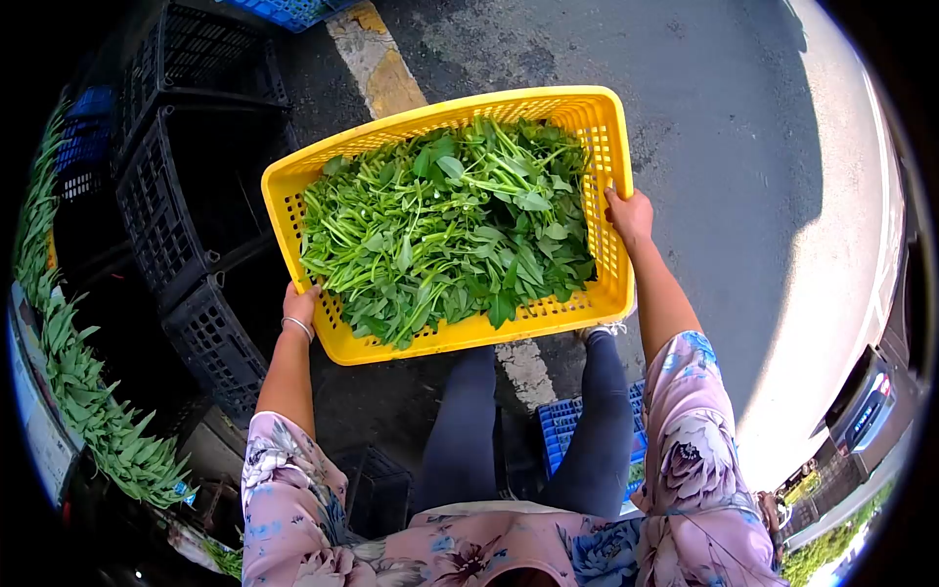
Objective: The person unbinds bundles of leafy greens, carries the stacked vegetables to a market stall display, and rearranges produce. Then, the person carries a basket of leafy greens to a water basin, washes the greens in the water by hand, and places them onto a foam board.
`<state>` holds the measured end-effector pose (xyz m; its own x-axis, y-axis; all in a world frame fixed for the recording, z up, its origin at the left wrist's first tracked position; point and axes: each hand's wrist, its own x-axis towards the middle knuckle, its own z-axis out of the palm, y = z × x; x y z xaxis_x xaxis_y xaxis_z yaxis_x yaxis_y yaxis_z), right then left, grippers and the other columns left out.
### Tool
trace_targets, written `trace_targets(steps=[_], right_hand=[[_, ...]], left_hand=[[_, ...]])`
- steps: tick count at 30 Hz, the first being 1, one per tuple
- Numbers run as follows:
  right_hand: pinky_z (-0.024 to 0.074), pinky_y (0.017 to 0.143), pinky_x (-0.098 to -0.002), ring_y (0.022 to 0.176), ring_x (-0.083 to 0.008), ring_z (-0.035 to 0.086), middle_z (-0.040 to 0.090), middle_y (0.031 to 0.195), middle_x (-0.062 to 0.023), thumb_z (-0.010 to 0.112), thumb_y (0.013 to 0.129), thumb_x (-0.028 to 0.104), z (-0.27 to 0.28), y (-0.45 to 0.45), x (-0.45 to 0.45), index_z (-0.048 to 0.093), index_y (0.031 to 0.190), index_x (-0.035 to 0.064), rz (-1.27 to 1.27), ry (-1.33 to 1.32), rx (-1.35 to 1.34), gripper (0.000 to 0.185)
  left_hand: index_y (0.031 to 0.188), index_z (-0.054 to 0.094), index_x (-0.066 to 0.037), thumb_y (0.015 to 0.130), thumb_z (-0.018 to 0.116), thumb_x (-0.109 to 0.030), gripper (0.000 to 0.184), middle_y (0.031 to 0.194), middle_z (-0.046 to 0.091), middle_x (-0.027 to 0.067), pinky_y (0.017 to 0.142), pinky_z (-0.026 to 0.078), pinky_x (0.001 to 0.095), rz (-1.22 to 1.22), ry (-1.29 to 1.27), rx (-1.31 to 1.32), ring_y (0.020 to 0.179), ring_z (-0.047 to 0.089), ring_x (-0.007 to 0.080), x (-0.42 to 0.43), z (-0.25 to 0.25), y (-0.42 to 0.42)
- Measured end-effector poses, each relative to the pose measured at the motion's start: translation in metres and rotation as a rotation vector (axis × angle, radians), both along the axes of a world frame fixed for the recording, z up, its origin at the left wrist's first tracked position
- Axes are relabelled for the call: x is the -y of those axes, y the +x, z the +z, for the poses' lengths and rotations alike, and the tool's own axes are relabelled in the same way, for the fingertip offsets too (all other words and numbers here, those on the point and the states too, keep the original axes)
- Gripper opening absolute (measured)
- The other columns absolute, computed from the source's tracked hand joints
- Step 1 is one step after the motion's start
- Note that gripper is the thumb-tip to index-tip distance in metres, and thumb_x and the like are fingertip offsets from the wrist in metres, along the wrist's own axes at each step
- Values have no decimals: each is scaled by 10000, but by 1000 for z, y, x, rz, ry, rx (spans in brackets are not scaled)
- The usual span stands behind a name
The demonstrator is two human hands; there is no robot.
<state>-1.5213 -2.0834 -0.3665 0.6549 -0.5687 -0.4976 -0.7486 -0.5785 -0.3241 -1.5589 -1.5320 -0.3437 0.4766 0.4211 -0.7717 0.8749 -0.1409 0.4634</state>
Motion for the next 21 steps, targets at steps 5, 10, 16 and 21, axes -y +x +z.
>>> trace_targets(steps=[5, 10, 16, 21], right_hand=[[460, 703, -421, 775, -375, 585, 607, 797, -217, 550, 761, 332, 15, 16, -7, 615, 847, 15, 32, -109, 28, 335], [450, 728, -424, 805, -383, 574, 600, 812, -231, 563, 747, 326, 6, 16, 16, 620, 881, 37, 11, -12, -4, 324], [352, 316, -302, 330, -145, 434, 464, 462, -47, 615, 783, 191, -42, 19, 123, 530, 716, 3, -254, 519, 3, 217], [375, 398, -255, 420, -109, 415, 425, 535, 0, 520, 832, 207, 199, 17, 234, 462, 748, 55, -209, 803, 89, 184]], left_hand=[[989, 544, -22, 750, 457, -42, 255, 812, 584, 75, 651, 449, 322, 164, 198, -70, 675, 559, 188, -5, -22, 23], [992, 530, -45, 759, 448, -21, 249, 796, 564, 45, 611, 447, 291, 210, 48, -1, 629, 527, 152, 32, 29, 31], [929, 528, -68, 817, 555, -162, 149, 692, 487, -16, 535, 381, 224, 47, 77, 129, 542, 420, 85, 155, 154, 22], [897, 529, -53, 840, 516, -179, 139, 655, 485, -11, 537, 384, 221, 37, 42, 63, 547, 419, 86, 236, 278, 24]])
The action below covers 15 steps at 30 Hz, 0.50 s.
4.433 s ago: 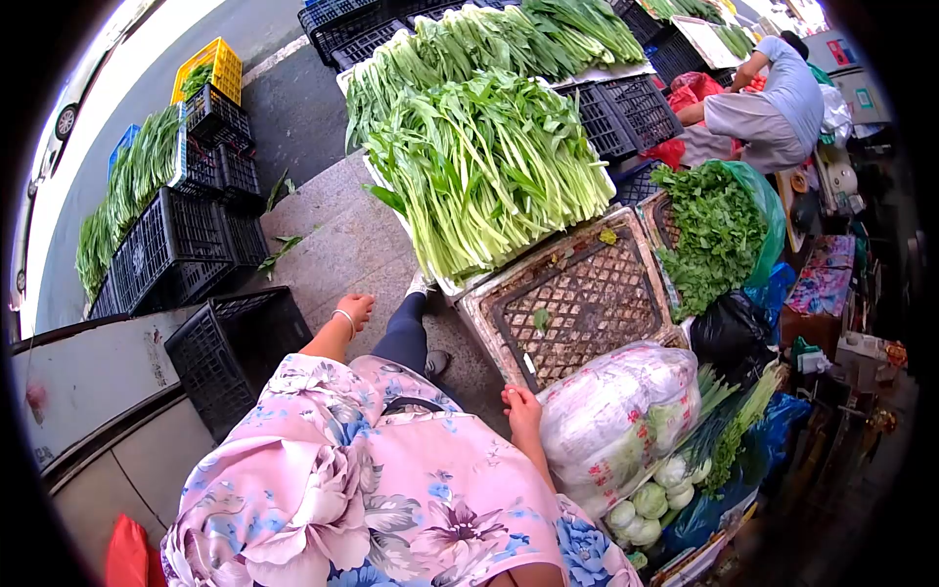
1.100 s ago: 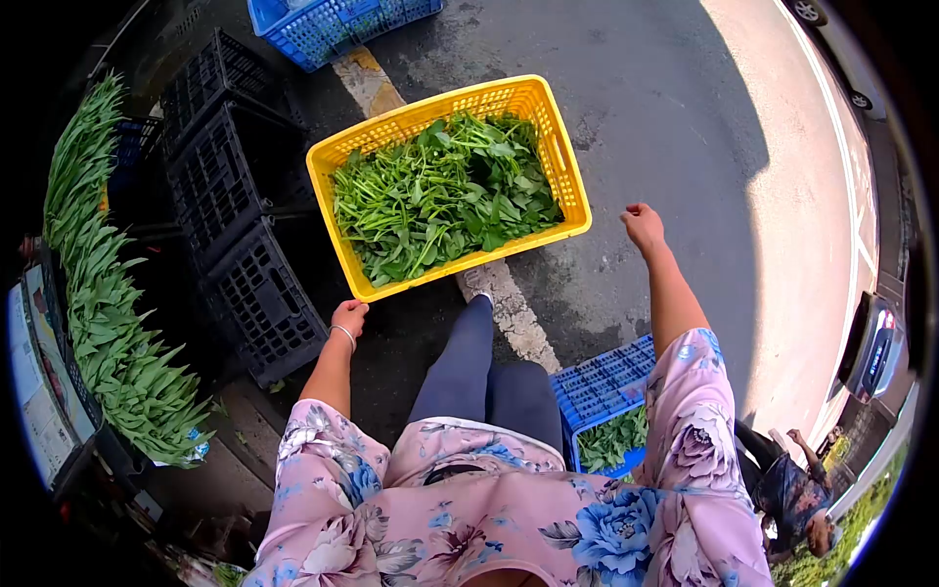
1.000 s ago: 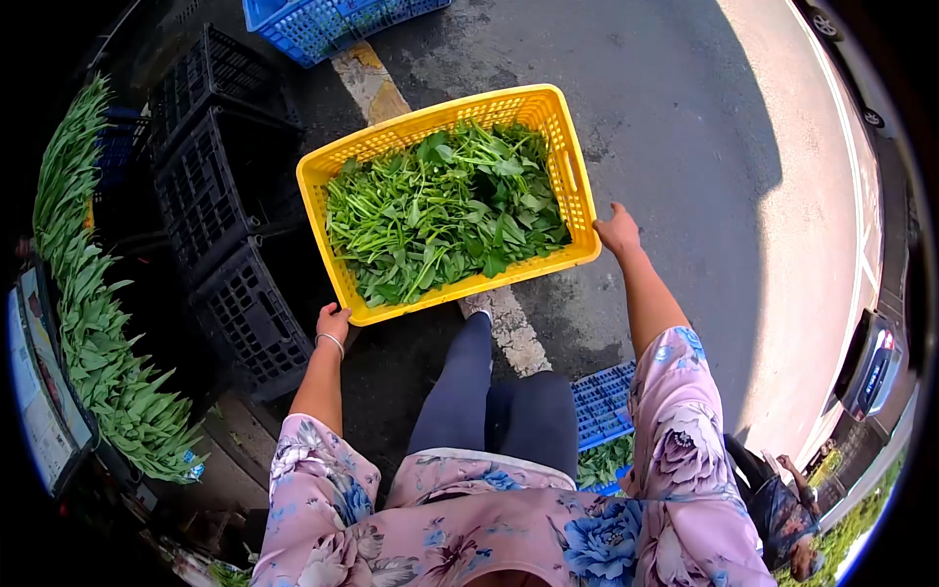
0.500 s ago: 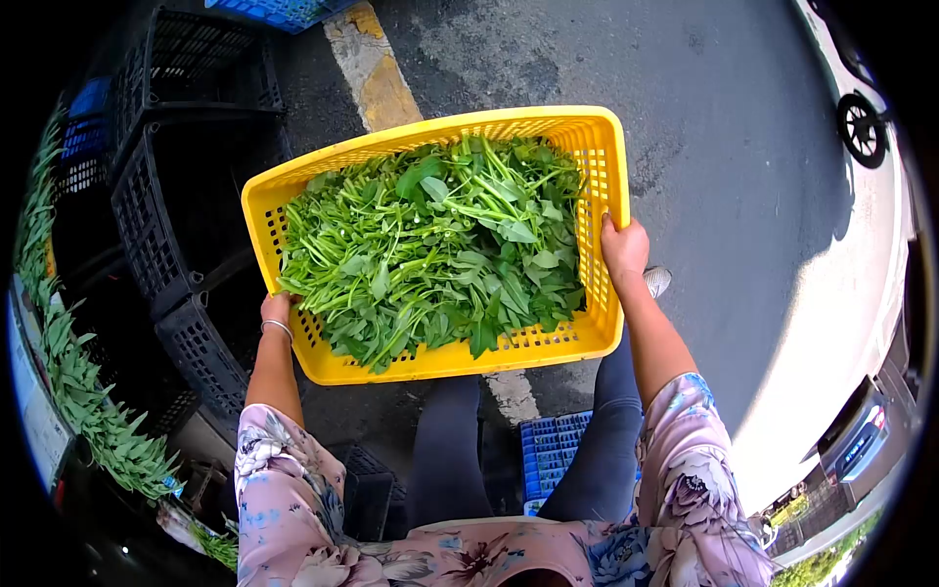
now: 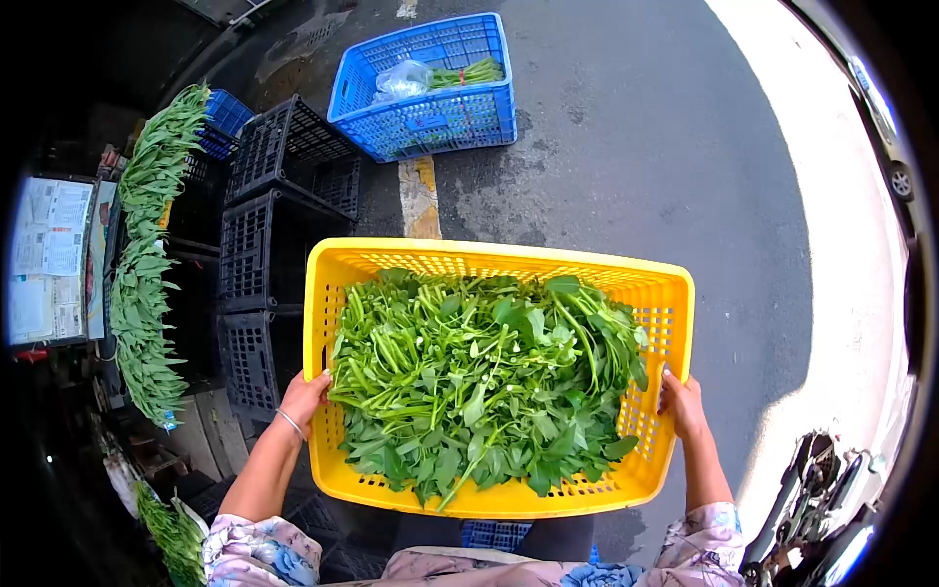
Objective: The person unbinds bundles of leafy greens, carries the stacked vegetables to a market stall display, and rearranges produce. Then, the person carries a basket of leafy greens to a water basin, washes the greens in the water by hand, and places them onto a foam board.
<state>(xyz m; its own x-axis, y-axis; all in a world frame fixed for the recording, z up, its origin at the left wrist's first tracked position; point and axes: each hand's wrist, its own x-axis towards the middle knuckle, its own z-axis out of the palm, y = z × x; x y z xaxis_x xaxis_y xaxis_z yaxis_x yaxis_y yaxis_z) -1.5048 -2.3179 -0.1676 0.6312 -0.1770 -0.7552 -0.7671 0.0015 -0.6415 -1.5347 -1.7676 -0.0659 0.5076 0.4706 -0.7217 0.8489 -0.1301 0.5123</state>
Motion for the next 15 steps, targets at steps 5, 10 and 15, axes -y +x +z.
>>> trace_targets(steps=[5, 10, 15], right_hand=[[302, 346, -239, 350, -97, 319, 335, 472, 16, 539, 738, 333, 218, -34, 118, 442, 718, 99, -323, 307, 79, 254], [225, 315, -214, 345, -74, 275, 320, 479, 40, 517, 780, 329, 331, -88, 228, 453, 775, 115, -270, 88, 260, 223], [236, 376, -202, 408, -67, 288, 314, 505, 56, 540, 777, 308, 389, -85, 209, 446, 691, 152, -414, -79, 366, 201]], left_hand=[[912, 528, -34, 843, 495, -155, 142, 712, 506, -3, 553, 389, 218, -120, -242, 99, 582, 434, 85, 100, 113, 21], [892, 507, -64, 842, 510, -191, 136, 688, 460, -25, 543, 379, 219, -289, -413, 307, 587, 405, 69, 197, 166, 50], [890, 504, -55, 839, 525, -220, 173, 708, 480, -15, 525, 367, 224, -451, -363, 455, 582, 407, 74, 249, 162, 119]])
